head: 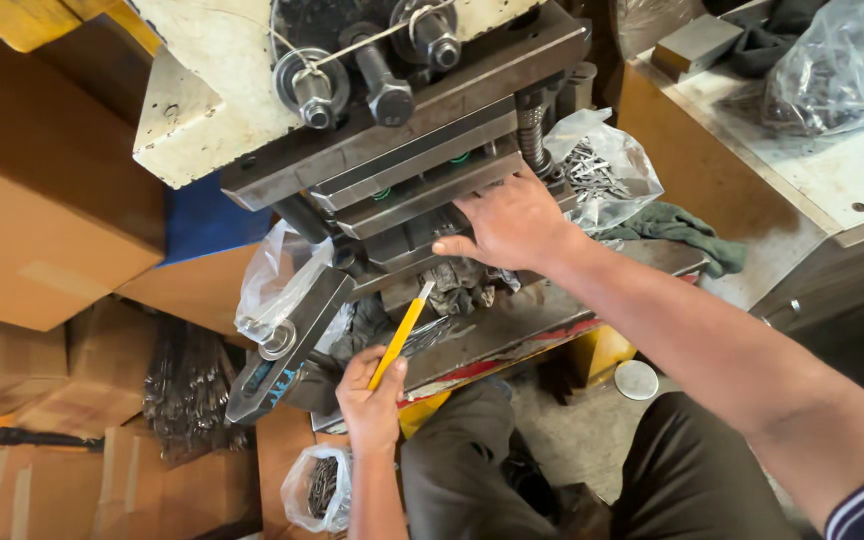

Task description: The person operates a manual press machine, repeatedly placing small metal pieces into the die and using a yellow tool to assist with positioning. The person then pulls the lever to activate the press and collects the processed pieces.

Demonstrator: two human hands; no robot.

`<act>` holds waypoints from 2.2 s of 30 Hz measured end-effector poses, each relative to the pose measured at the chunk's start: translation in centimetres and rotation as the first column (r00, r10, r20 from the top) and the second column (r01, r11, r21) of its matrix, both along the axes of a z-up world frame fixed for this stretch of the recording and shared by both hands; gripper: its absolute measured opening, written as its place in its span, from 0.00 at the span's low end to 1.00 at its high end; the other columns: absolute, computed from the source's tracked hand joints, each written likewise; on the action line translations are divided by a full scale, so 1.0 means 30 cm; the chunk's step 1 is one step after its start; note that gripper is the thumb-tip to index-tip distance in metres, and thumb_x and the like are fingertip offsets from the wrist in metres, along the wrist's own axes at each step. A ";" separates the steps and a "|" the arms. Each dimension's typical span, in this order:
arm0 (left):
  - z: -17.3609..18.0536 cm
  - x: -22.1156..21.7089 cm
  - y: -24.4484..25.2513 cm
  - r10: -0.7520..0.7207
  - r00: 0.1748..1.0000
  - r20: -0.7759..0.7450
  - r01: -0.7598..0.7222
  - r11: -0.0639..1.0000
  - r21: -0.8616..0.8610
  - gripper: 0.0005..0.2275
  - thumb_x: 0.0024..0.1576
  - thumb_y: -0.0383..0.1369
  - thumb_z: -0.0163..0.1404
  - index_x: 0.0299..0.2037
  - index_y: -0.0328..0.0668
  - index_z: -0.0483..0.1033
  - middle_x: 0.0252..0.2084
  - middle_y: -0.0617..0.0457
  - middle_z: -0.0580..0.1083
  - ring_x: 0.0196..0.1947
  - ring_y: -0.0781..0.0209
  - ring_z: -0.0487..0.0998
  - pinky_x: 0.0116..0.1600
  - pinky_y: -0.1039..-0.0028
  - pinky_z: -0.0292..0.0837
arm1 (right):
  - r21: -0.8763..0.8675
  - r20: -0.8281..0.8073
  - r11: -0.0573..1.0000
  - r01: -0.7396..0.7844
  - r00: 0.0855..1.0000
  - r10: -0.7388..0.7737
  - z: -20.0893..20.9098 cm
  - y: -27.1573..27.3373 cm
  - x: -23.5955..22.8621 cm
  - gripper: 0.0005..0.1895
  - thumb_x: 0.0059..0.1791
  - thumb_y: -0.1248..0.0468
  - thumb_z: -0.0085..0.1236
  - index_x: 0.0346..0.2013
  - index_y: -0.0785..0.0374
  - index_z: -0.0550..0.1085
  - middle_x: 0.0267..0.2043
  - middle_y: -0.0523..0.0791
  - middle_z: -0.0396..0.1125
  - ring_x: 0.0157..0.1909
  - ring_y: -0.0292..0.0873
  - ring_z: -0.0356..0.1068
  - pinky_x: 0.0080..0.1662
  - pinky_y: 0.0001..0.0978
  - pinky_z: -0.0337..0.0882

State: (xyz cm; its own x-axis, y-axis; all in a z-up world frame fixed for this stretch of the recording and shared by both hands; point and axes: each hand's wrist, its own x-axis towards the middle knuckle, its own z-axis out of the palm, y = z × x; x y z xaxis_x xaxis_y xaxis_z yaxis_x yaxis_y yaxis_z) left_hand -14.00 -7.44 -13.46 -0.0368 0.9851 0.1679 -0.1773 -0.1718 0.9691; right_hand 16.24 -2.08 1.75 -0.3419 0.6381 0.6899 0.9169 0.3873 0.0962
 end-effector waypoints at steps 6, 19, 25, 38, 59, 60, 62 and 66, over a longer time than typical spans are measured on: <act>-0.011 -0.008 -0.008 -0.004 0.998 -0.064 0.004 1.000 0.015 0.11 0.55 0.20 0.57 0.47 0.28 0.74 0.33 0.54 0.77 0.25 0.74 0.69 0.29 0.82 0.65 | -0.024 0.015 0.998 0.051 0.999 -0.051 -0.014 -0.043 -0.017 0.45 0.49 0.31 0.52 0.58 0.71 0.73 0.53 0.56 0.71 0.60 0.58 0.68 0.66 0.52 0.60; -0.031 -0.005 -0.007 -0.034 0.999 -0.028 0.036 0.998 0.057 0.12 0.55 0.19 0.58 0.47 0.27 0.74 0.39 0.52 0.79 0.36 0.72 0.76 0.41 0.81 0.72 | 0.070 -0.097 0.989 0.127 0.988 -0.120 -0.052 -0.170 0.089 0.29 0.47 0.50 0.66 0.58 0.60 0.75 0.56 0.48 0.70 0.59 0.52 0.66 0.66 0.58 0.56; -0.025 -0.005 -0.007 -0.015 0.998 -0.062 0.019 0.997 0.068 0.12 0.55 0.19 0.58 0.48 0.27 0.75 0.38 0.52 0.79 0.36 0.72 0.76 0.42 0.82 0.72 | 0.101 -0.168 0.993 0.063 0.985 -0.045 -0.075 -0.137 0.167 0.20 0.49 0.53 0.68 0.53 0.54 0.78 0.54 0.41 0.70 0.56 0.50 0.65 0.56 0.49 0.58; -0.034 -0.015 -0.014 -0.052 0.997 -0.048 0.056 0.995 0.078 0.12 0.56 0.20 0.58 0.49 0.26 0.74 0.36 0.53 0.77 0.34 0.73 0.74 0.40 0.83 0.70 | 0.216 -0.154 0.976 -0.029 0.986 0.064 -0.079 -0.120 0.165 0.06 0.49 0.63 0.69 0.40 0.53 0.80 0.47 0.37 0.73 0.48 0.43 0.68 0.56 0.46 0.59; -0.033 -0.010 -0.005 -0.055 0.998 -0.042 0.059 0.995 0.077 0.12 0.56 0.19 0.58 0.48 0.27 0.74 0.39 0.51 0.78 0.37 0.71 0.76 0.43 0.81 0.72 | 0.014 0.070 0.999 -0.039 0.997 0.038 -0.022 -0.117 0.092 0.29 0.46 0.51 0.62 0.59 0.59 0.74 0.59 0.47 0.70 0.63 0.52 0.65 0.66 0.59 0.54; -0.033 -0.012 -0.008 -0.053 0.998 -0.036 0.055 0.996 0.069 0.12 0.55 0.19 0.58 0.48 0.27 0.74 0.39 0.51 0.79 0.37 0.71 0.76 0.44 0.81 0.73 | 0.035 0.090 0.999 -0.034 0.996 0.030 -0.014 -0.112 0.082 0.27 0.47 0.54 0.62 0.59 0.59 0.75 0.58 0.45 0.71 0.62 0.49 0.66 0.66 0.57 0.55; -0.034 -0.015 -0.010 -0.048 0.998 -0.043 0.051 0.997 0.066 0.12 0.55 0.19 0.58 0.49 0.27 0.74 0.40 0.51 0.79 0.38 0.71 0.77 0.44 0.81 0.73 | 0.076 0.127 0.997 -0.021 0.992 0.011 -0.007 -0.110 0.072 0.21 0.50 0.59 0.61 0.57 0.58 0.77 0.56 0.43 0.73 0.60 0.44 0.68 0.67 0.55 0.55; -0.030 -0.013 -0.002 -0.058 0.998 -0.032 0.061 0.995 0.077 0.12 0.55 0.19 0.58 0.49 0.26 0.74 0.40 0.50 0.79 0.39 0.71 0.77 0.45 0.81 0.73 | 0.184 0.171 0.977 -0.108 0.982 0.076 -0.022 -0.115 0.073 0.15 0.47 0.66 0.61 0.49 0.55 0.80 0.53 0.39 0.75 0.56 0.39 0.71 0.64 0.46 0.60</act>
